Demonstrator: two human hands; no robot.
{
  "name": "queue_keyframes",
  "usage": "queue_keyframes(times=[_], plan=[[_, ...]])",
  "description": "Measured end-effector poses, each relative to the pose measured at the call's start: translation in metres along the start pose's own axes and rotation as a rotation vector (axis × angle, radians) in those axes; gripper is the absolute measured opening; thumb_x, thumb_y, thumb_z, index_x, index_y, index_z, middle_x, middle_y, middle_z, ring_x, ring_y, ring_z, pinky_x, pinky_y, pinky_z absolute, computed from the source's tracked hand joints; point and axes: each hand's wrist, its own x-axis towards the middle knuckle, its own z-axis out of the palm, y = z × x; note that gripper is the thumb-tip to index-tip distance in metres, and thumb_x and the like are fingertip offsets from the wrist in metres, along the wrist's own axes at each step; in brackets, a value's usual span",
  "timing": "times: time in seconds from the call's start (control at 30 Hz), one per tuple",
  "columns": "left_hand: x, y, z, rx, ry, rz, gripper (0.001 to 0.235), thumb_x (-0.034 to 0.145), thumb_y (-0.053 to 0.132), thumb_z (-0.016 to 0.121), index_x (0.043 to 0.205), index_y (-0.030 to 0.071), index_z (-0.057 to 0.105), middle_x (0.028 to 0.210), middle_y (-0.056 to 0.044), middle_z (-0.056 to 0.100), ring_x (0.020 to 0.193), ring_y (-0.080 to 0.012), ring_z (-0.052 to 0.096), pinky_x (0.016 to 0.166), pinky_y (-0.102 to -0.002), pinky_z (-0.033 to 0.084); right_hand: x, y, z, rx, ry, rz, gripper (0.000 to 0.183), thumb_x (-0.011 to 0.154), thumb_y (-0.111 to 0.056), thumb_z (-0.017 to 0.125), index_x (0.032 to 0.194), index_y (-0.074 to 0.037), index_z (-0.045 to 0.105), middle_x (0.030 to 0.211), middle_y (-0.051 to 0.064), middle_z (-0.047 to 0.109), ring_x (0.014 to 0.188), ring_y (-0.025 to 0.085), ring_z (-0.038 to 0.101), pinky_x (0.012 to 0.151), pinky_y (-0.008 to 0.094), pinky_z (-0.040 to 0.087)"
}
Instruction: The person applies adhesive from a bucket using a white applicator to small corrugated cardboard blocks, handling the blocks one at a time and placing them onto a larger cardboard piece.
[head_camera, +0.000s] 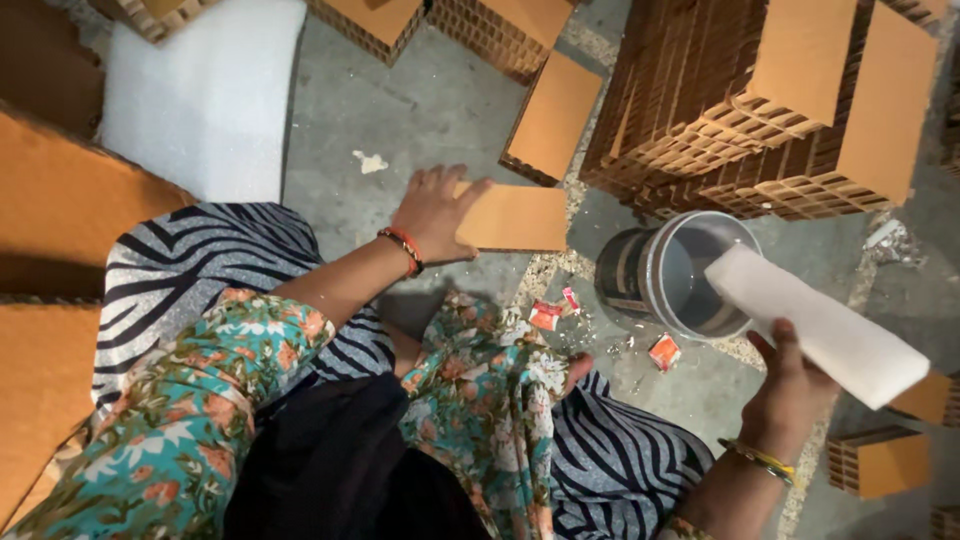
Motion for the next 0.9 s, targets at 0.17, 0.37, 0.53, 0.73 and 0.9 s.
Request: queue_keyframes(times=[0.17,0.37,0.53,0.73,0.9], plan=[[-0.002,-0.001,-0.002,-0.135,-0.342,-0.258,0.114,0.064,0.045,0.088,0.159,0.021,0.03,0.137,-0.017,0.051,0.118,-0.0399,0.058,0.09,-0.054,0.052,-0.002,0.0,0.015,-0.38,-0.191,-0.234,0.065,0.102,0.0,0.078,0.154,0.001,0.04,0.142,0.023,0.055,0.126,0.034,0.058,0.106,0.046,0.051],[-0.002,-0.006,0.003,-0.032,-0.121,-0.102,0.128,0.046,0.055,0.093,0.151,0.014,0.033,0.137,-0.023,0.049,0.116,-0.0451,0.057,0.087,-0.057,0.052,0.011,0.012,-0.008,0.338,0.031,0.352,0.055,0.099,-0.034,0.067,0.145,-0.014,0.044,0.139,0.006,0.058,0.114,0.027,0.065,0.092,0.04,0.057],[0.0,0.006,0.002,-0.217,0.228,0.197,0.087,0.076,0.048,0.078,0.148,0.013,0.045,0.117,-0.015,0.064,0.105,-0.036,0.066,0.089,-0.05,0.054,0.019,0.03,-0.037,0.724,0.034,0.441,0.056,0.112,-0.044,0.07,0.153,-0.008,0.055,0.142,0.012,0.062,0.122,0.028,0.065,0.103,0.039,0.058],[-0.009,0.016,0.047,-0.314,-0.53,0.404,0.038,0.095,0.039,0.062,0.129,0.022,0.066,0.088,-0.011,0.071,0.089,-0.0351,0.07,0.079,-0.052,0.052,0.026,0.04,-0.042,0.798,-0.002,0.463,0.057,0.113,-0.046,0.069,0.154,-0.009,0.057,0.138,0.013,0.065,0.119,0.027,0.064,0.103,0.039,0.059],[-0.023,0.008,0.074,-0.287,-0.526,0.507,0.037,0.085,0.042,0.071,0.11,0.016,0.066,0.098,-0.014,0.072,0.095,-0.036,0.07,0.081,-0.051,0.055,0.024,0.039,-0.039,0.897,0.102,0.514,0.052,0.113,-0.036,0.064,0.152,-0.001,0.058,0.132,0.019,0.064,0.112,0.031,0.063,0.1,0.041,0.06]])
